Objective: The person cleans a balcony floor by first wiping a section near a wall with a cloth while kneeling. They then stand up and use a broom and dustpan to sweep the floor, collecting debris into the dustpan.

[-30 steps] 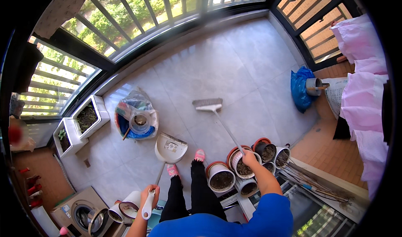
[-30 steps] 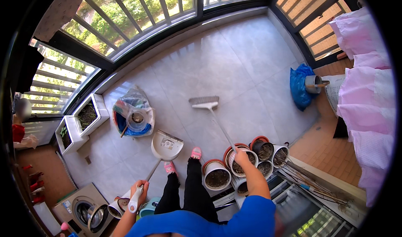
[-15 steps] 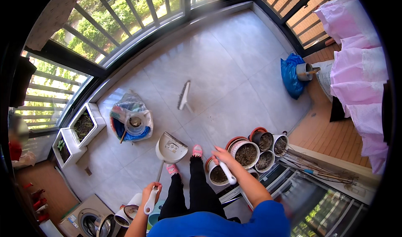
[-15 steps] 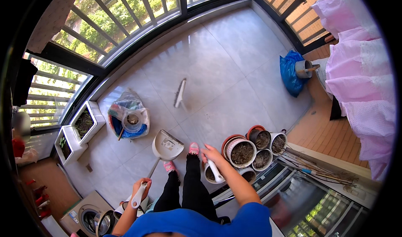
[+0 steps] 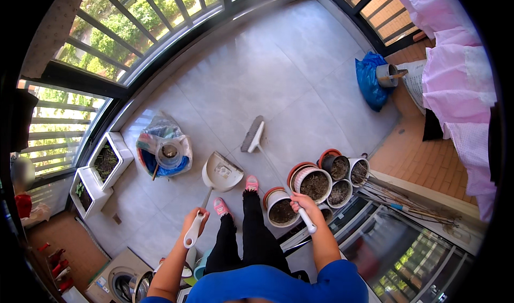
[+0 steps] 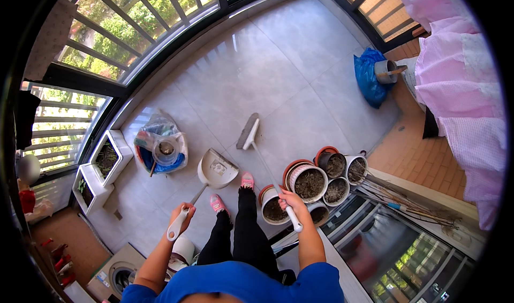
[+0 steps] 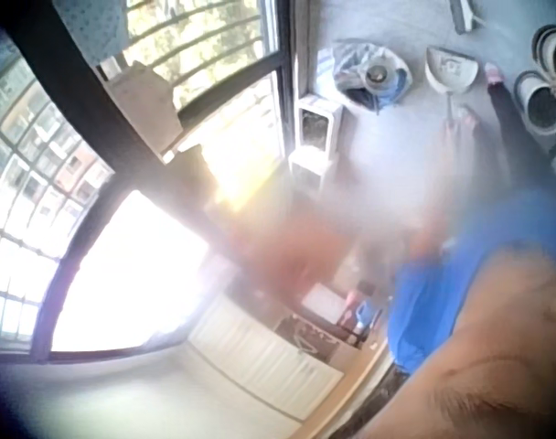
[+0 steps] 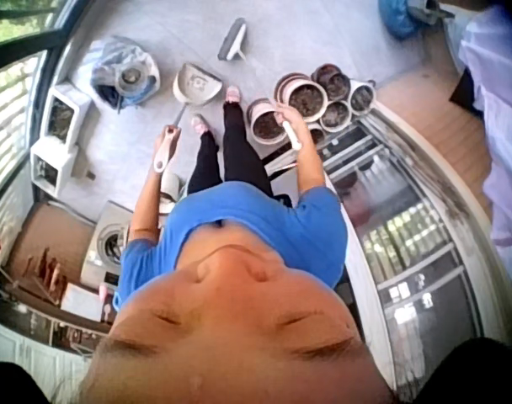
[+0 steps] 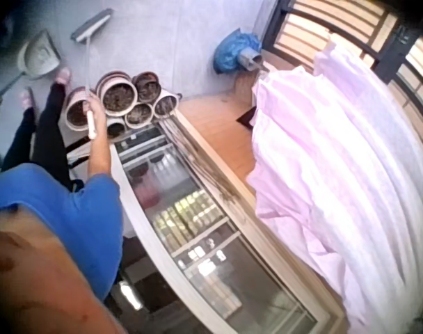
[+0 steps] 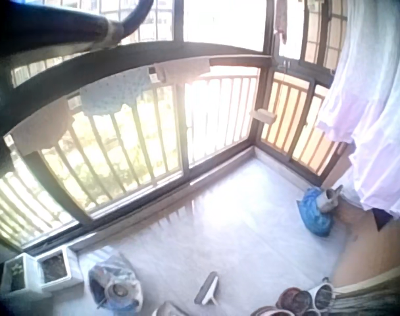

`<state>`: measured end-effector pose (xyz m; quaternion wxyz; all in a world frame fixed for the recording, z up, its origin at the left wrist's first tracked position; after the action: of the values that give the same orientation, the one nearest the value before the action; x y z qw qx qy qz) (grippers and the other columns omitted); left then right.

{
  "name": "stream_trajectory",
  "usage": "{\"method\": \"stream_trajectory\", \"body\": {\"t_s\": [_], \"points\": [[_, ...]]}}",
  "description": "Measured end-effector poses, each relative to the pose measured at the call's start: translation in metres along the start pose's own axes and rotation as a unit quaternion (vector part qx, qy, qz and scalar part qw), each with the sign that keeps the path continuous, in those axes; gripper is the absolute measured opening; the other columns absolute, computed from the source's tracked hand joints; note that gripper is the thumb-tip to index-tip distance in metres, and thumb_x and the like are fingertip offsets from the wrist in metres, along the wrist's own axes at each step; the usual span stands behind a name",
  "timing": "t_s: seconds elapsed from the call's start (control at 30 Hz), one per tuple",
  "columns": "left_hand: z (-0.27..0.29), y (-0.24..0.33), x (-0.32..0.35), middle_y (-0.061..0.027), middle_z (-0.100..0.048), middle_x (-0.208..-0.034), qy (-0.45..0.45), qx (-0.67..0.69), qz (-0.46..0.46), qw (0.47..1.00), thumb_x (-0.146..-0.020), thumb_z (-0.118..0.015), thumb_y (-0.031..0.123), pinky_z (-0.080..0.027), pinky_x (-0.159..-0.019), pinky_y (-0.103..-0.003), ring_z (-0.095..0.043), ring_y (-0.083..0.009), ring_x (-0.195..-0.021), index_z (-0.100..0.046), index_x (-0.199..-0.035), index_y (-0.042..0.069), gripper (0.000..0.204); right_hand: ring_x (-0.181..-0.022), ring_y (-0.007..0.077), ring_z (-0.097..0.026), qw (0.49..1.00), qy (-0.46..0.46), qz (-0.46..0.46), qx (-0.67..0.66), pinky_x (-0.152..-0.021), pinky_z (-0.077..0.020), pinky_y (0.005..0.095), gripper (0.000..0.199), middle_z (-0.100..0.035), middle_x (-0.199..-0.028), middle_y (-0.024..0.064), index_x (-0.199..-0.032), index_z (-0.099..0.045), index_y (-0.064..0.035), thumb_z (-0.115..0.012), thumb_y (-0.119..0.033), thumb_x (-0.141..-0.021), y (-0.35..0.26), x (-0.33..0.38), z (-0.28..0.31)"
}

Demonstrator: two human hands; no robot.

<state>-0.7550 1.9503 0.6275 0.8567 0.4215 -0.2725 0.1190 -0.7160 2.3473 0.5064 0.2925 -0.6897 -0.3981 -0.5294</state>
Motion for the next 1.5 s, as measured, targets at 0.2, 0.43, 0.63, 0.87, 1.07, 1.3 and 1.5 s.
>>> {"method": "stream_trajectory", "body": {"t_s": [0.2,0.43,0.63,0.87,1.07,1.3,1.5], "points": [[-0.021,0.031,-0.049,-0.0142,-0.058,-0.069,-0.058,-0.030,-0.065,0.996,-0.081,-0.060,0.019,-0.044,-0.059,-0.032,-0.057,-0.0276,-0.063,-0.055,-0.081,0.003,0.017,-0.043,0.0081,-0.040,0.989,0.047,0.086,0.110,-0.036,-0.0334,0.0211,0.048,-0.047,-0.062,0.0042,-0.128,-0.039,-0.0102,-0.053,-0.005,-0.083,-0.012,0.051,0.015],[-0.060,0.047,-0.097,-0.0165,-0.056,-0.068,-0.109,-0.028,-0.104,0.988,-0.082,-0.058,0.024,-0.042,-0.056,-0.034,-0.053,-0.0308,-0.059,-0.055,-0.081,0.002,0.022,-0.047,0.0247,-0.057,0.790,0.211,0.291,0.497,-0.046,-0.0470,0.0353,0.056,-0.061,-0.070,0.0155,-0.128,-0.038,-0.0026,-0.057,-0.013,-0.077,-0.065,0.075,-0.003],[-0.087,0.059,-0.139,-0.0205,-0.053,-0.069,-0.111,-0.053,-0.166,0.979,-0.080,-0.058,0.020,-0.041,-0.057,-0.037,-0.050,-0.0373,-0.061,-0.054,-0.082,0.000,0.020,-0.083,0.0435,-0.057,0.684,0.328,0.299,0.579,-0.074,-0.0465,0.0478,0.037,-0.058,-0.084,0.0292,-0.106,-0.046,0.0014,-0.052,-0.012,-0.072,-0.054,-0.033,-0.001],[-0.079,0.064,-0.155,-0.0218,-0.053,-0.069,-0.068,-0.037,-0.166,0.983,-0.078,-0.061,0.019,-0.042,-0.058,-0.037,-0.050,-0.0408,-0.067,-0.053,-0.081,0.000,0.021,-0.064,0.0340,-0.062,0.802,0.180,0.228,0.522,-0.059,-0.0502,0.0398,0.059,-0.060,-0.077,0.0248,-0.126,-0.038,0.0001,-0.055,-0.012,-0.070,0.076,-0.022,-0.075],[-0.070,0.030,-0.155,-0.0153,-0.058,-0.068,0.021,0.005,-0.179,0.984,-0.080,-0.061,0.030,-0.044,-0.059,-0.034,-0.057,-0.0295,-0.062,-0.058,-0.083,0.001,0.029,-0.045,0.0182,-0.056,0.853,0.120,0.260,0.436,-0.043,-0.0458,0.0304,0.054,-0.059,-0.063,0.0135,-0.124,-0.044,-0.0047,-0.059,-0.020,-0.075,0.094,0.060,-0.033],[-0.039,0.003,-0.095,-0.0134,-0.056,-0.067,0.077,0.095,-0.113,0.986,-0.081,-0.059,0.033,-0.044,-0.060,-0.032,-0.055,-0.0236,-0.064,-0.059,-0.075,0.002,0.032,-0.047,0.0101,-0.049,0.919,0.021,0.180,0.350,-0.039,-0.0426,0.0253,0.044,-0.051,-0.064,0.0042,-0.128,-0.037,-0.0072,-0.049,-0.010,-0.086,0.057,0.149,-0.030],[0.005,-0.003,0.045,-0.0068,-0.056,-0.070,0.161,0.195,-0.131,0.959,-0.079,-0.063,0.014,-0.042,-0.059,-0.028,-0.052,-0.0152,-0.064,-0.051,-0.067,0.004,0.020,-0.041,0.0069,-0.034,0.986,-0.098,0.048,0.124,-0.033,-0.0252,0.0180,0.022,-0.049,-0.064,0.0064,-0.110,-0.044,-0.0066,-0.044,-0.017,-0.090,-0.003,0.175,-0.067]]}}
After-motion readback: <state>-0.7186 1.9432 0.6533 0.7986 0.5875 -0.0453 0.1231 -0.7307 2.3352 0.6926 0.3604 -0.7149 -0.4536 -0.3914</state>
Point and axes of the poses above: each hand's wrist, its own x-axis away from the middle knuckle, its own z-axis out of the back of the hand, y = z × x, the point moved 3 cm from there along -x, towards the middle knuckle
